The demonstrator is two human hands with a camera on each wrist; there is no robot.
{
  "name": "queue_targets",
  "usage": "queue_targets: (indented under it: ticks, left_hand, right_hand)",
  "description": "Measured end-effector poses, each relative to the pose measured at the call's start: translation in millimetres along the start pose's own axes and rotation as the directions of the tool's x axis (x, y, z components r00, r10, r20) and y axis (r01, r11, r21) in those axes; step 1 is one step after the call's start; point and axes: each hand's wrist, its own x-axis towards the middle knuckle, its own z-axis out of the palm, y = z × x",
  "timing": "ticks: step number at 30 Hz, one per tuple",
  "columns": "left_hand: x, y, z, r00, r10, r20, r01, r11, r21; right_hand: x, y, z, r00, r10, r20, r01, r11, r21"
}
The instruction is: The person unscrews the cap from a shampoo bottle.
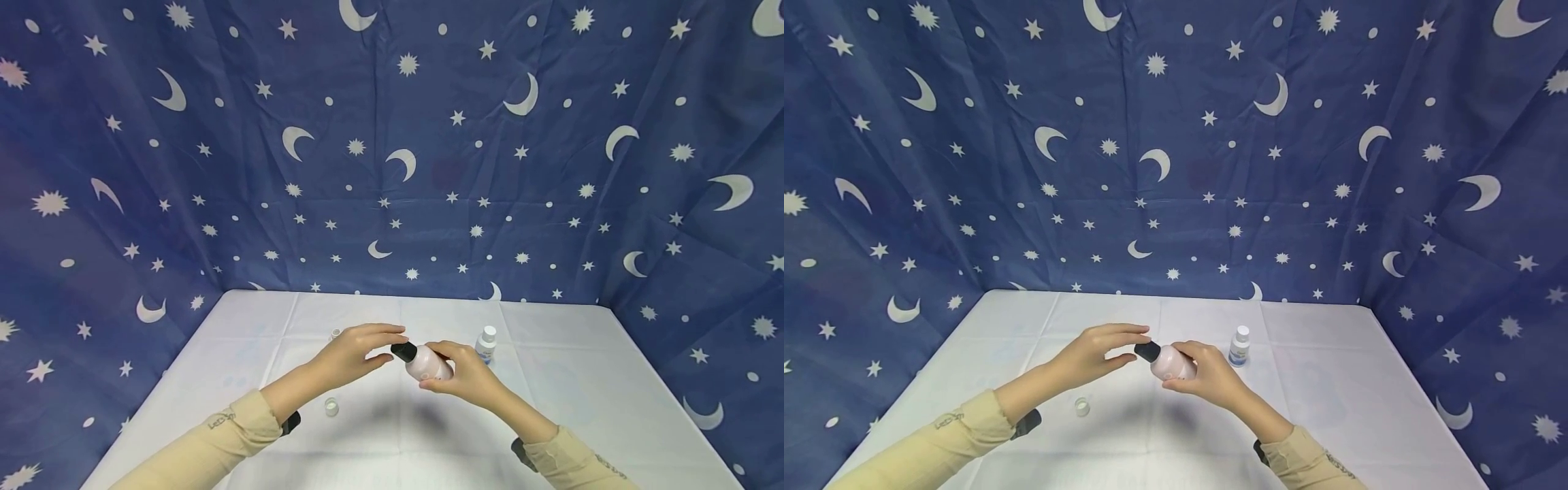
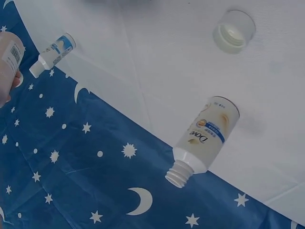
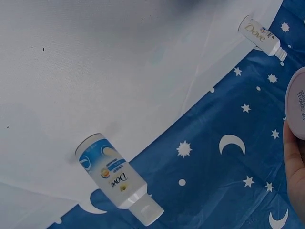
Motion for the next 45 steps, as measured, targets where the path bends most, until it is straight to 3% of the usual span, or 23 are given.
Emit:
queue_targets:
  ticks: [6, 20, 27, 33, 36, 40, 45]
  left_hand:
    - [4.2, 1.2, 0.5, 1.000, -0.016, 0.004, 0.016, 0.998, 0.054]
    - [3.1, 5.2, 4.2, 0.973, -0.231, -0.022, 0.232, 0.968, 0.097]
    - [4.1, 4.9, 4.3, 0.968, -0.244, -0.064, 0.249, 0.965, 0.078]
    - [6.1, 0.2, -3.9, 0.995, -0.087, -0.039, 0.090, 0.994, 0.069]
    - [7.7, -1.2, -8.5, 1.000, 0.002, -0.012, -0.001, 0.996, 0.092]
    - [8.7, -1.7, -11.0, 0.995, 0.101, 0.004, -0.100, 0.985, 0.143]
    - [7.9, -3.1, -7.9, 0.973, 0.226, 0.042, -0.230, 0.951, 0.209]
  right_hand:
    - [0, -2, -0.8, 1.000, 0.018, 0.012, -0.018, 1.000, 0.011]
    - [-1, 0, 4.3, 1.000, -0.024, 0.013, 0.024, 1.000, 0.013]
    - [-2, 1, 5.1, 1.000, -0.007, 0.007, 0.007, 1.000, 0.016]
    - [-4, 1, 3.3, 1.000, -0.005, 0.006, 0.004, 1.000, 0.019]
    - [-3, 1, 2.3, 1.000, 0.004, 0.004, -0.004, 1.000, 0.013]
    - [-2, 1, 1.6, 1.000, 0.006, -0.001, -0.006, 1.000, 0.003]
    - [0, 1, 2.0, 1.000, 0.002, -0.003, -0.002, 1.000, -0.006]
